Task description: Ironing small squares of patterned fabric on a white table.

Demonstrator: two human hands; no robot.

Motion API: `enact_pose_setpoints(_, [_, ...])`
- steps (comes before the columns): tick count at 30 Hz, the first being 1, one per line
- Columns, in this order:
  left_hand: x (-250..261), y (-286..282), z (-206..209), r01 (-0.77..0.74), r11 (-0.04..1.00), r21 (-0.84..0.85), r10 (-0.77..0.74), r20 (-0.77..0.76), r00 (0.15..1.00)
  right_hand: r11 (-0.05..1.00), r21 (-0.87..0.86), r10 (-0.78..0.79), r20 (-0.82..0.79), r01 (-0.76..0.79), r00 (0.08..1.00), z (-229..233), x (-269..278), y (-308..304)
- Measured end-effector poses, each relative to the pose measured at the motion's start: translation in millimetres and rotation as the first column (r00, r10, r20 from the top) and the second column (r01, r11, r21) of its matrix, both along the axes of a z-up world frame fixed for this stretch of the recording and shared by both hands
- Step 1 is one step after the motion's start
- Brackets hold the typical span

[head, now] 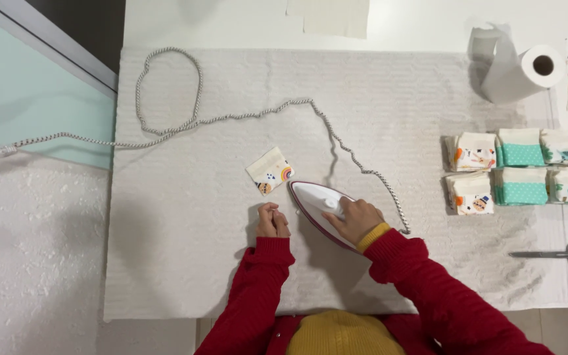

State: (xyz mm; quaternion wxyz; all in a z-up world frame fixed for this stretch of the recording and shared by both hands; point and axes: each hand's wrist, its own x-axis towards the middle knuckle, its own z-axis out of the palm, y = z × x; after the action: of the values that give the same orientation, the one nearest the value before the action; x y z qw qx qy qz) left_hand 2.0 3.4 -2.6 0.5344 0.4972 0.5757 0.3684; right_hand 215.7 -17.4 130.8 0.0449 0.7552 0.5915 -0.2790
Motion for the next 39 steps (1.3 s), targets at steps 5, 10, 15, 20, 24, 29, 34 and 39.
enact_pose_setpoints(5, [2,-12,-10,0.086,0.948,0.307,-0.026,-0.192,0.981,0.994,0.097,-0.057,0.058,0.052,0.997,-12,-6,8])
enact_pose_setpoints(10, [10,-28,20,0.388,0.790,0.475,-0.137,-0.481,0.866,0.981,0.120,-0.155,-0.013,0.156,0.988,-2,0,7])
enact_pose_setpoints(15, [10,-26,41,0.542,0.649,0.535,-0.023,-0.697,0.716,0.965,0.150,-0.206,-0.089,0.217,0.975,-8,-4,13])
enact_pose_setpoints(20, [9,-27,31,0.550,0.643,0.533,0.018,-0.728,0.685,0.957,0.176,-0.217,-0.090,0.230,0.972,11,0,14])
enact_pose_setpoints(24, [13,-29,34,0.526,0.694,0.492,0.062,-0.768,0.637,0.977,0.122,-0.171,-0.060,0.177,0.983,11,-6,18])
enact_pose_setpoints(29, [11,-28,30,0.558,0.711,0.429,0.019,-0.804,0.594,0.987,0.041,-0.152,-0.068,0.155,0.986,4,-1,18])
enact_pose_setpoints(34, [12,-29,33,0.535,0.723,0.437,0.043,-0.801,0.597,0.980,0.051,-0.180,-0.175,0.192,0.968,2,-2,18])
enact_pose_setpoints(39, [13,-32,61,0.520,0.711,0.474,0.039,-0.765,0.643,0.978,0.133,-0.148,-0.102,0.161,0.984,-12,-11,13])
